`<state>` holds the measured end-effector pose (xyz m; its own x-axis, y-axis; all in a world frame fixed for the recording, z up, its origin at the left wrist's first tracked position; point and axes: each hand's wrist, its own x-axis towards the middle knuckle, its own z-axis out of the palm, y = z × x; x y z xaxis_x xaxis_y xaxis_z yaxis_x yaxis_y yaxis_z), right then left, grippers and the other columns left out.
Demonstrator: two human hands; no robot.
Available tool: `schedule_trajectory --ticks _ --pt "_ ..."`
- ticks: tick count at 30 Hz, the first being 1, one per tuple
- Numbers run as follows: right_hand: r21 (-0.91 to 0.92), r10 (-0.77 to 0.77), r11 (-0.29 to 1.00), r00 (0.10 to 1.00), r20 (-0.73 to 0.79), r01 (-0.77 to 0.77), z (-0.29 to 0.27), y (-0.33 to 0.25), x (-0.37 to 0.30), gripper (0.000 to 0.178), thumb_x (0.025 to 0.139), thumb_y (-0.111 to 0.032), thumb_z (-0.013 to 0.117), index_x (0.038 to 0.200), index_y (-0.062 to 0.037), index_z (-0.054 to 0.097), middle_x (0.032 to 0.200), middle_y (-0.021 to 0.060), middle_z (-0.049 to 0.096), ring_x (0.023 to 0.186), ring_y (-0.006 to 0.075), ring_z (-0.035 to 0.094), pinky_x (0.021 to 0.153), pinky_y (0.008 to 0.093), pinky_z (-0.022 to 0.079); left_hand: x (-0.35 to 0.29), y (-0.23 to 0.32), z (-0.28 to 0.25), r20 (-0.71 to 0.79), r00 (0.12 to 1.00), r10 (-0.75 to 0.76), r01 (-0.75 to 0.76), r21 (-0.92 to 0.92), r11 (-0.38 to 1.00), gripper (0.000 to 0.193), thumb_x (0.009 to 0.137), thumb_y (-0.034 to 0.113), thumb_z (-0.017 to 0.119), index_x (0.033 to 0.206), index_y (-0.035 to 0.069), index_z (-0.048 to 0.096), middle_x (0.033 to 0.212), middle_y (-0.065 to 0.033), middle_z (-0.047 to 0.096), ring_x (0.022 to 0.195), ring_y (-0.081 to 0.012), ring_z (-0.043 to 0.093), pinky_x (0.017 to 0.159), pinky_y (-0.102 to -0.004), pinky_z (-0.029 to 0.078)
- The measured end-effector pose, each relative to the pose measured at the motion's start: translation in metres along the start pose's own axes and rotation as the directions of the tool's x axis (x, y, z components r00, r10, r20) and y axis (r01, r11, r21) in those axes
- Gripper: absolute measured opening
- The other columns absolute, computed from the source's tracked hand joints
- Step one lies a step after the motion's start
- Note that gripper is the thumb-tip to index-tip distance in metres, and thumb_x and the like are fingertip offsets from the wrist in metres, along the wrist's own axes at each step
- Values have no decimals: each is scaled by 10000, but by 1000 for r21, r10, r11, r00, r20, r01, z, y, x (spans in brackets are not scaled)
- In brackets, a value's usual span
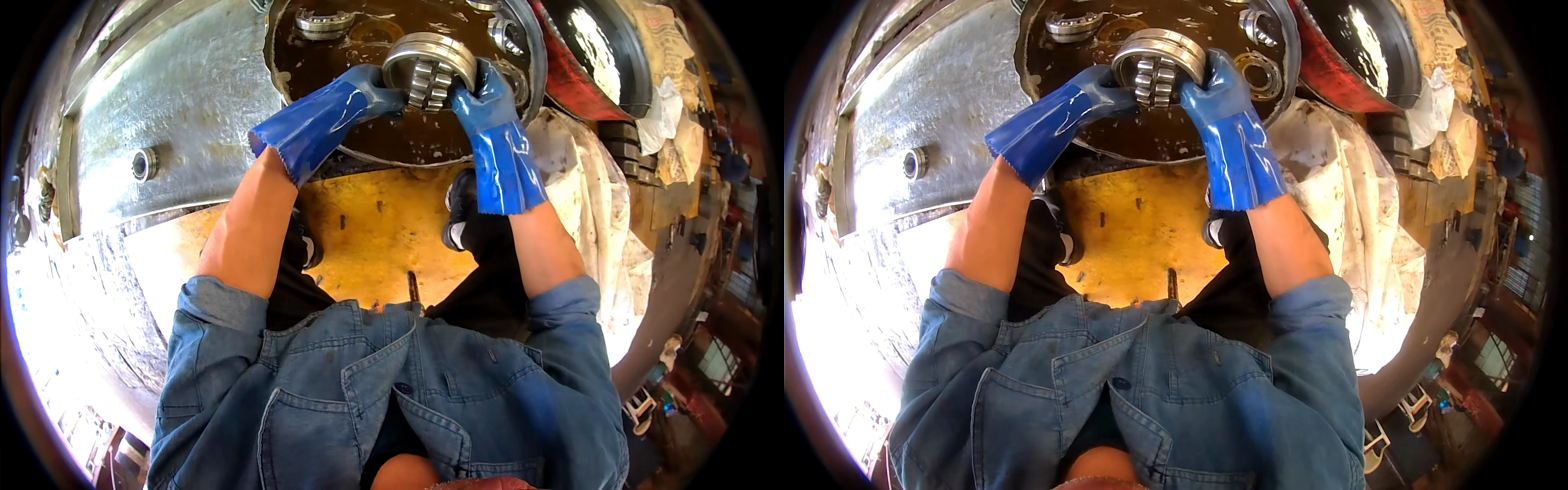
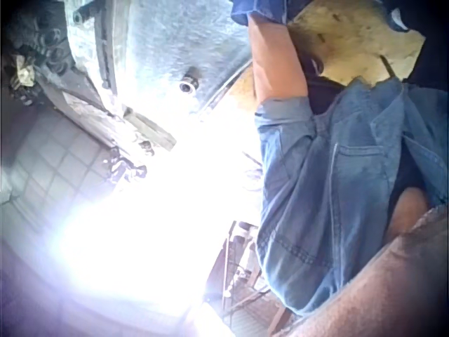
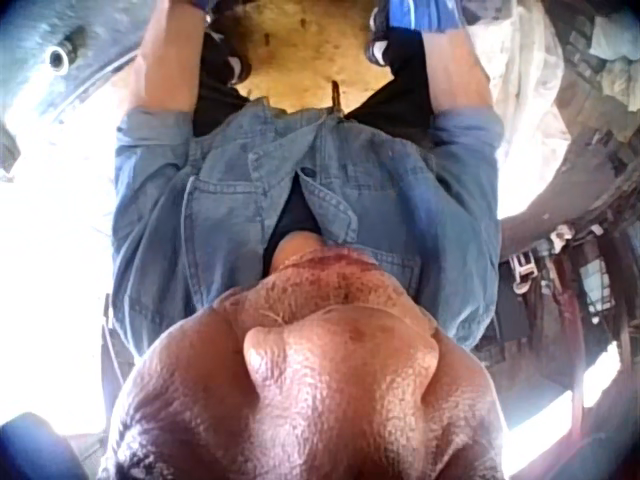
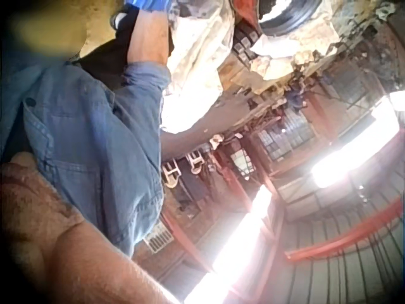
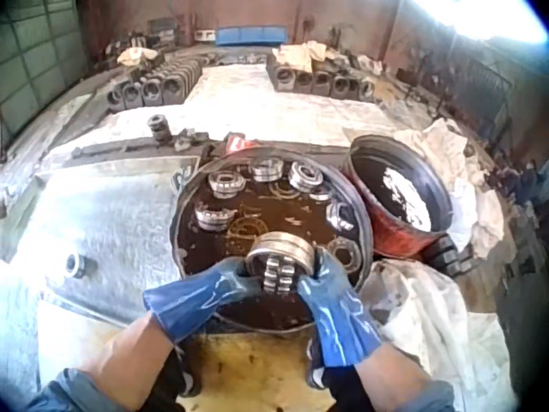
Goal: The person repeatedly dips a metal bearing into a container of dark liquid and scrubs it with gloved hands. They rotate the bearing to clean different sides and occasionally lift it to inspect the surface before returning it to the liquid. The process is repeated for multiple bearings throughout the clip.
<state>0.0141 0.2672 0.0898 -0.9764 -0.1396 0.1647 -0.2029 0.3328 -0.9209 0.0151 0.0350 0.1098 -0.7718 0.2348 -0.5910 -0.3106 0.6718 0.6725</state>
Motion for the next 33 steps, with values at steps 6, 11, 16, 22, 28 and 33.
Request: schedule_trajectory --ticks 6,11,16,22,28,33 --pt "-135 -140 980 990 34 143 -12 -44 9 325 799 -75 738 1112 -29 666 985 144 714 856 264 723 805 340 565 0 0 7 -219 959 177 -256 -417 872 353 899 281 743 1135 20 714 939 -115 751 830 -167 692 795 -309 557" --pt "-141 -236 963 972 -15 232 -19 -36 18 314 774 -80 750 1078 -45 677 957 146 712 865 276 726 790 360 566 15 -6 14 -340 895 287 -417 -414 809 323 934 268 721 1107 -5 713 907 -128 751 822 -152 697 782 -297 557" --pt "-100 -161 982 987 18 162 -19 -41 16 326 787 -90 752 1100 -36 683 983 151 724 902 257 733 810 353 570 10 -2 11 -336 894 298 -435 -486 758 303 939 263 724 1081 -5 724 877 -128 752 802 -162 709 767 -315 573" --pt "-6 -65 998 990 121 67 -15 -30 24 361 819 -118 750 1154 -2 681 1018 132 747 941 203 725 857 325 567 -4 12 -3 -263 965 15 -76 -224 972 289 927 275 715 1106 51 745 897 -134 754 816 -214 731 766 -324 587" --pt "-147 206 975 933 294 -168 -18 -29 29 452 874 -169 730 1283 1 640 1071 152 744 983 210 704 911 334 546 -52 -8 16 -341 887 310 -348 -53 936 271 1043 202 556 1255 79 671 1060 -171 708 934 -221 702 814 -331 549" --pt "33 335 920 827 451 -391 -15 -72 24 588 932 -394 719 1353 2 610 1203 75 681 1091 150 612 936 316 494 -63 -39 16 -324 907 270 -366 -285 886 296 1055 215 558 1277 36 639 1148 -144 689 1029 -183 668 885 -299 532"
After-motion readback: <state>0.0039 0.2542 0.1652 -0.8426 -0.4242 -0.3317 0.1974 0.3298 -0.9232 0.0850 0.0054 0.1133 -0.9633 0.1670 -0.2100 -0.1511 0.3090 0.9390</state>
